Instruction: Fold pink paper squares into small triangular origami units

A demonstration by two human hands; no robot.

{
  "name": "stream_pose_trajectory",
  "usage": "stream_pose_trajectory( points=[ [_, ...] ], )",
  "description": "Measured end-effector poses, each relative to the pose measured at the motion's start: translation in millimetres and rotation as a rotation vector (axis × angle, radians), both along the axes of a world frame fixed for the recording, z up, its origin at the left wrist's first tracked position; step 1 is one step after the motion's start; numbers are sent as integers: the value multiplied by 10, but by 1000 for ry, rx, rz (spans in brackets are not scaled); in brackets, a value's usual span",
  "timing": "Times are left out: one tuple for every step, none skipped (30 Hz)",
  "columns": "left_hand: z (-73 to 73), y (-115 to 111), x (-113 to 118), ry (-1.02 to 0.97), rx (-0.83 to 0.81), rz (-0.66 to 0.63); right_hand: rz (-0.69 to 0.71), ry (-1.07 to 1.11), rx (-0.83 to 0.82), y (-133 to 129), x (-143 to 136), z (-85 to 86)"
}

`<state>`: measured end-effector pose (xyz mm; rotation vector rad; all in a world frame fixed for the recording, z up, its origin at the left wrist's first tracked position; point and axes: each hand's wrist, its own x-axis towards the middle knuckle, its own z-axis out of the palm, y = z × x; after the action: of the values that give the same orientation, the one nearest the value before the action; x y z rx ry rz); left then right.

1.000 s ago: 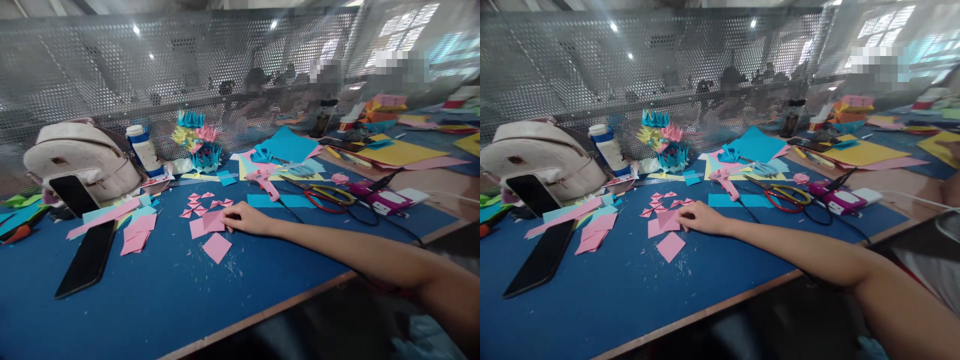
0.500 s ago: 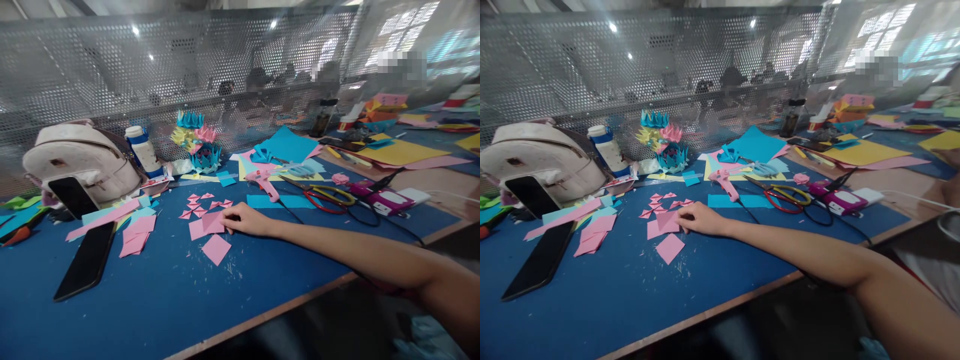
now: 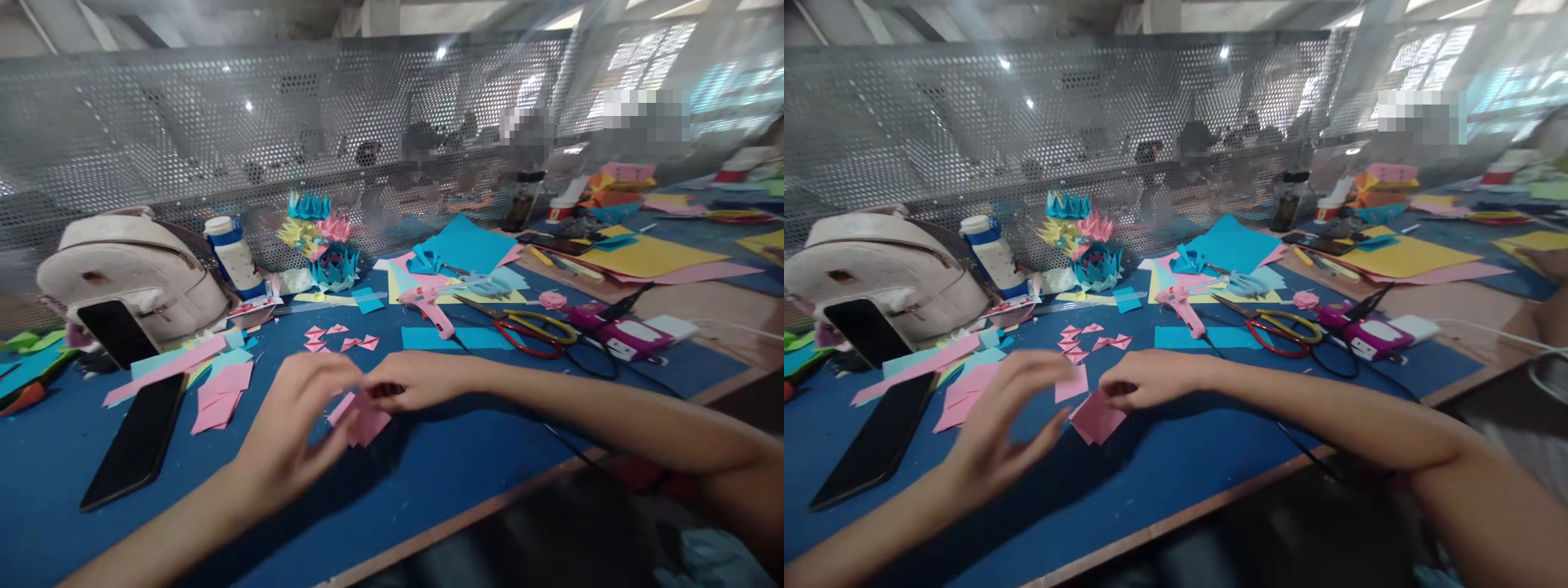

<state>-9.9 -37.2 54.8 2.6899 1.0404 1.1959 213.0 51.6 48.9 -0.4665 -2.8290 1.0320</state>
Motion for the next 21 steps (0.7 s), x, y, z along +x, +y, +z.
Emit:
stream_pose_trajectory(
  points=[
    [-33, 78, -2, -2, -80, 2, -9, -25, 75, -28, 2, 12],
    [-81, 162, -2, -9, -179, 7, -25, -46, 148, -49, 3, 19],
    [-141, 245, -1, -5, -266, -2, -44, -63, 215, -62, 4, 20],
    [-209, 319, 1, -2, -348, -17, -64, -72, 261, -67, 4, 15],
    [-281, 378, 3, -5, -422, -29, -86, -71, 281, -63, 5, 3],
    [-351, 421, 5, -16, -487, -29, -108, -63, 286, -52, 7, -16],
    [-415, 447, 6, -33, -540, -25, -130, -50, 273, -34, 8, -40],
    [-470, 459, 5, -50, -588, -20, -149, -35, 248, -12, 8, -69],
    [-514, 460, 3, -66, -628, -13, -166, -19, 217, 12, 8, -102],
    [-546, 456, -2, -80, -662, -8, -179, -5, 186, 36, 6, -136],
    [-569, 448, -7, -90, -689, -4, -188, 7, 160, 58, 4, -170],
    [-583, 441, -14, -98, -708, -1, -193, 16, 143, 77, 1, -204],
    [-590, 435, -22, -103, -718, 3, -198, 19, 135, 92, -1, -235],
    [-592, 431, -31, -105, -720, 8, -203, 23, 129, 104, -1, -264],
    [-592, 427, -39, -105, -715, 13, -208, 31, 125, 112, 1, -291],
    [-590, 424, -48, -102, -703, 20, -211, 47, 121, 117, 5, -317],
    [-587, 421, -57, -96, -687, 25, -209, 73, 123, 122, 12, -342],
    [-583, 417, -65, -89, -668, 29, -198, 110, 129, 127, 22, -367],
    [-579, 412, -71, -81, -646, 28, -177, 155, 139, 133, 33, -392],
    [-576, 407, -77, -73, -624, 23, -146, 204, 149, 141, 44, -418],
    [-573, 402, -81, -66, -603, 11, -110, 251, 158, 151, 55, -443]
  ],
)
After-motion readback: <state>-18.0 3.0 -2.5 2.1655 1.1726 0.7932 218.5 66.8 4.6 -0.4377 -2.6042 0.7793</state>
